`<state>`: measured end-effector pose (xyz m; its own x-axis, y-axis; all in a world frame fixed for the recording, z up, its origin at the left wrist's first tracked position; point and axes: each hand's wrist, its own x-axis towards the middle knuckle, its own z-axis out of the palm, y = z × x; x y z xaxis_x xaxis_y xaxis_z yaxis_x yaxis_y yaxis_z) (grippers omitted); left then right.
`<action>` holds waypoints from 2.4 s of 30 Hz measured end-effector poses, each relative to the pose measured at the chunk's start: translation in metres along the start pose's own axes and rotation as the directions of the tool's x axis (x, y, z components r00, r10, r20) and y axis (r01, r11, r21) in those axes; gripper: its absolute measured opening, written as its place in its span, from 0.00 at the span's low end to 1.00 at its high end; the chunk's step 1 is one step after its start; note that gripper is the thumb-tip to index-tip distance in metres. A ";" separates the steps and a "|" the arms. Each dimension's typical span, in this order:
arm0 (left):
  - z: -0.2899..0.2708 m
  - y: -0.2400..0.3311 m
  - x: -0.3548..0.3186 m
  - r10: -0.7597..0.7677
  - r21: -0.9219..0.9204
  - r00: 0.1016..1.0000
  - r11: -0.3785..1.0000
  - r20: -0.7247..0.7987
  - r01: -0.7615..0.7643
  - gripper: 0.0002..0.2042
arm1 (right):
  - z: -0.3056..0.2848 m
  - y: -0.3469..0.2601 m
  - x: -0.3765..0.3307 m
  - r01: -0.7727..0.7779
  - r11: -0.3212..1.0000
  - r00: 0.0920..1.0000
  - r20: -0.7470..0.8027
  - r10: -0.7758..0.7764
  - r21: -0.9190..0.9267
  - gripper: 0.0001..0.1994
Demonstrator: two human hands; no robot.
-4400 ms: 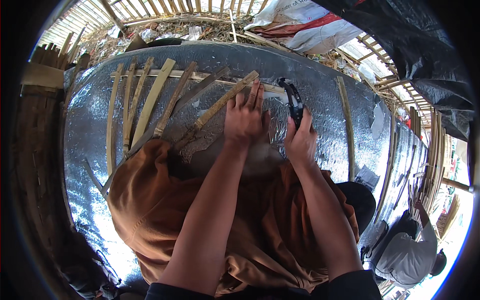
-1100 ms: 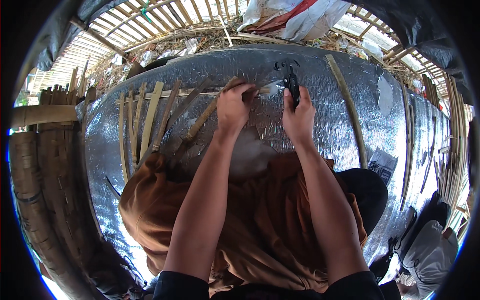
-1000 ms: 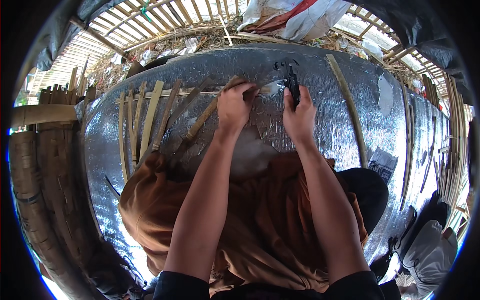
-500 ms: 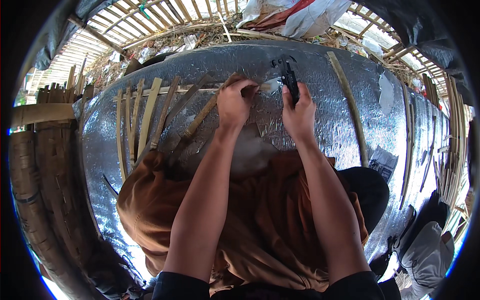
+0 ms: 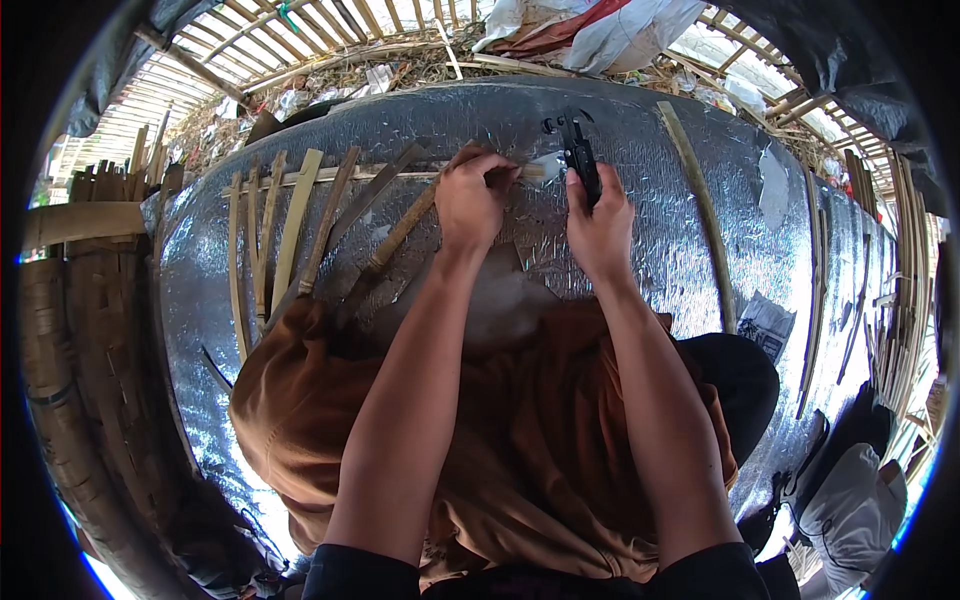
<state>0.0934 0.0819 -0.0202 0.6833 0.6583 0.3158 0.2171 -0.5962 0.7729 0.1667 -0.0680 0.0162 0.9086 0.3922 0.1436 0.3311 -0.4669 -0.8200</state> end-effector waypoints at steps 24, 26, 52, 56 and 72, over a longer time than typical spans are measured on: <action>-0.001 0.004 -0.003 0.022 0.034 0.999 0.999 -0.043 -0.020 0.06 | 0.002 0.007 -0.009 0.091 0.983 0.993 0.090 -0.077 -0.160 0.13; -0.001 0.003 -0.006 0.042 0.021 0.998 0.999 -0.049 -0.041 0.08 | 0.002 0.010 -0.009 0.091 0.987 0.993 0.081 -0.081 -0.132 0.13; -0.134 0.298 -0.023 0.336 0.167 0.559 0.728 0.758 -0.664 0.10 | -0.022 0.057 0.022 -0.255 0.949 0.966 -0.101 0.240 -0.184 0.22; -0.218 0.370 -0.070 0.359 0.048 0.360 0.648 0.861 -0.760 0.11 | 0.013 0.011 -0.002 -0.210 0.976 0.978 0.011 0.211 -0.059 0.23; -0.161 0.198 -0.032 0.122 0.009 0.782 0.987 0.611 -0.160 0.08 | 0.026 0.018 -0.011 -0.157 0.983 0.987 0.012 0.158 -0.091 0.18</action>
<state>0.0023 0.0164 0.2116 0.9868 0.1618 0.0048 0.1110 -0.6981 0.7073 0.1561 -0.0600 -0.0150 0.9465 0.3226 0.0054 0.2064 -0.5925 -0.7786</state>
